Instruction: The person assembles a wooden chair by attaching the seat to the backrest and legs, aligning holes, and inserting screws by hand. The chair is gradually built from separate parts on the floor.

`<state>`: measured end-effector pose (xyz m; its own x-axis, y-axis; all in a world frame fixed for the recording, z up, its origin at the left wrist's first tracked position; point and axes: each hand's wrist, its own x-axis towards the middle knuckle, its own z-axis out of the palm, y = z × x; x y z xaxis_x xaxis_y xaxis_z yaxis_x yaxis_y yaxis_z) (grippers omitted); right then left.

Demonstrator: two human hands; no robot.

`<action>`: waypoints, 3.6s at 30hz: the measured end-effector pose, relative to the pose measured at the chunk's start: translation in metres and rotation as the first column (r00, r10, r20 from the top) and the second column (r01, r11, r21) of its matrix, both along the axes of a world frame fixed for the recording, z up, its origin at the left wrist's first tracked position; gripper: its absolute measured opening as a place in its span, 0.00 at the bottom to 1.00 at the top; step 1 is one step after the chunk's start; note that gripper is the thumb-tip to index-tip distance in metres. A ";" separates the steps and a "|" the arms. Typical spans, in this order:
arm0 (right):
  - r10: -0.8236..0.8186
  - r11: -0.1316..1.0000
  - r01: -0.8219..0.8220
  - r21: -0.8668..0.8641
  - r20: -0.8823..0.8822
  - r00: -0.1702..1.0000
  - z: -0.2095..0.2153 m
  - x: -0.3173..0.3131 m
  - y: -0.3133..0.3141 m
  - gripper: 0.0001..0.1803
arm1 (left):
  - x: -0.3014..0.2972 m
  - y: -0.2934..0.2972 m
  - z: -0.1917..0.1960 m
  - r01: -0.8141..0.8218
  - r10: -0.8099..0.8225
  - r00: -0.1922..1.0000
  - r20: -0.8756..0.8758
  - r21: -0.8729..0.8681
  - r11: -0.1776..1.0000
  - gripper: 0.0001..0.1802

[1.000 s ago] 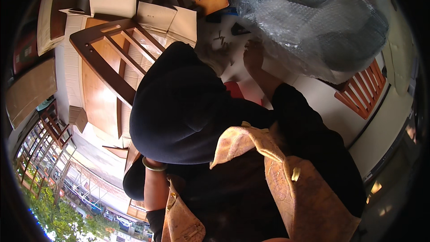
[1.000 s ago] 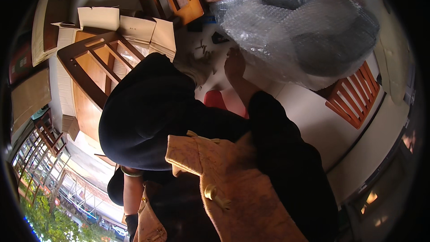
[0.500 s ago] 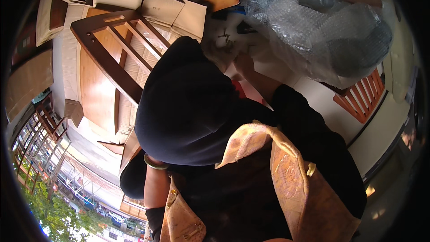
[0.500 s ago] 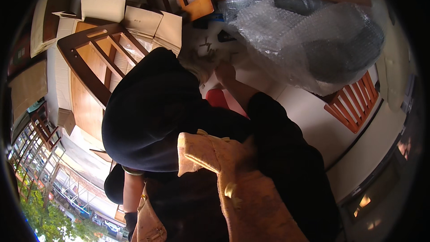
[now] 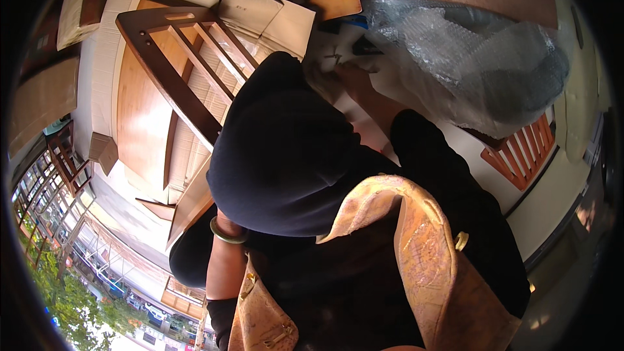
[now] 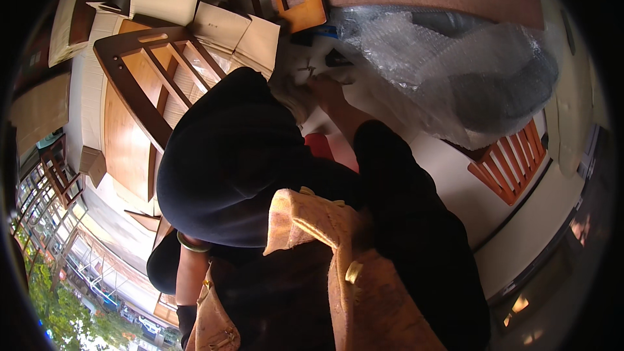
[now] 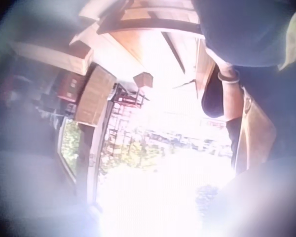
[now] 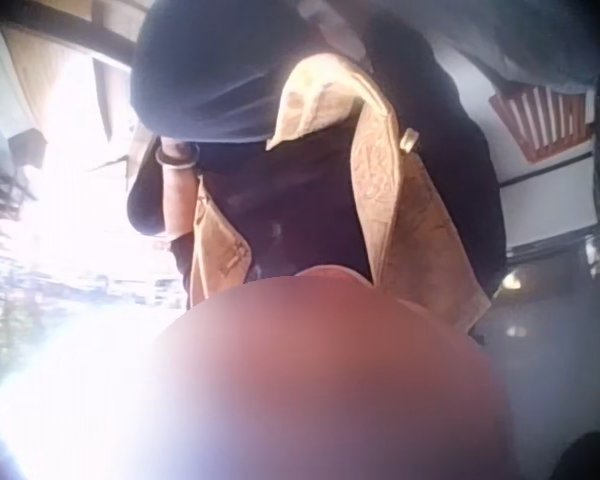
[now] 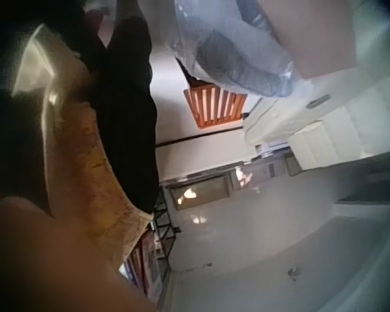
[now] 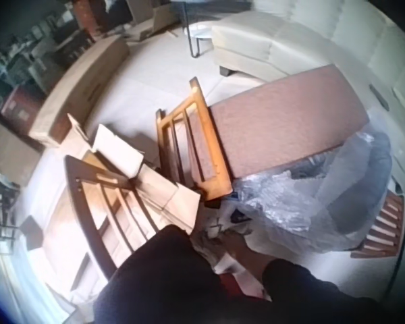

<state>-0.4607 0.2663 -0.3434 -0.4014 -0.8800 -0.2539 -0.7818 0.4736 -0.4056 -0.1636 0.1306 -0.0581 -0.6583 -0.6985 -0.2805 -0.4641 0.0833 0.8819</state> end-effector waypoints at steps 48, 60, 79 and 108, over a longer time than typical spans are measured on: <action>0.159 0.855 0.034 -0.518 0.323 0.933 0.300 0.063 -0.096 0.03 | 0.060 -0.064 0.028 0.308 -0.089 0.883 0.460 -0.427 0.850 0.14; 0.163 0.883 0.255 -0.394 0.768 0.620 0.289 0.060 -0.106 0.08 | 0.066 -0.077 0.036 0.265 -0.070 0.909 0.412 -0.439 0.858 0.17; 0.136 0.913 0.284 -0.293 0.875 0.465 0.282 0.059 -0.108 0.09 | 0.058 -0.073 0.026 0.311 -0.108 0.874 0.473 -0.375 0.873 0.17; 0.093 0.920 0.154 -0.360 0.583 0.807 0.282 0.057 -0.109 0.17 | 0.040 -0.091 0.049 0.453 -0.197 0.808 0.555 -0.372 0.810 0.18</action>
<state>-0.4041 0.1571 -0.0614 -0.3151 -0.9435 -0.1025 -0.3265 0.2093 -0.9217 -0.1235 0.0395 -0.0094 -0.7431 -0.5909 -0.3142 -0.6691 0.6462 0.3670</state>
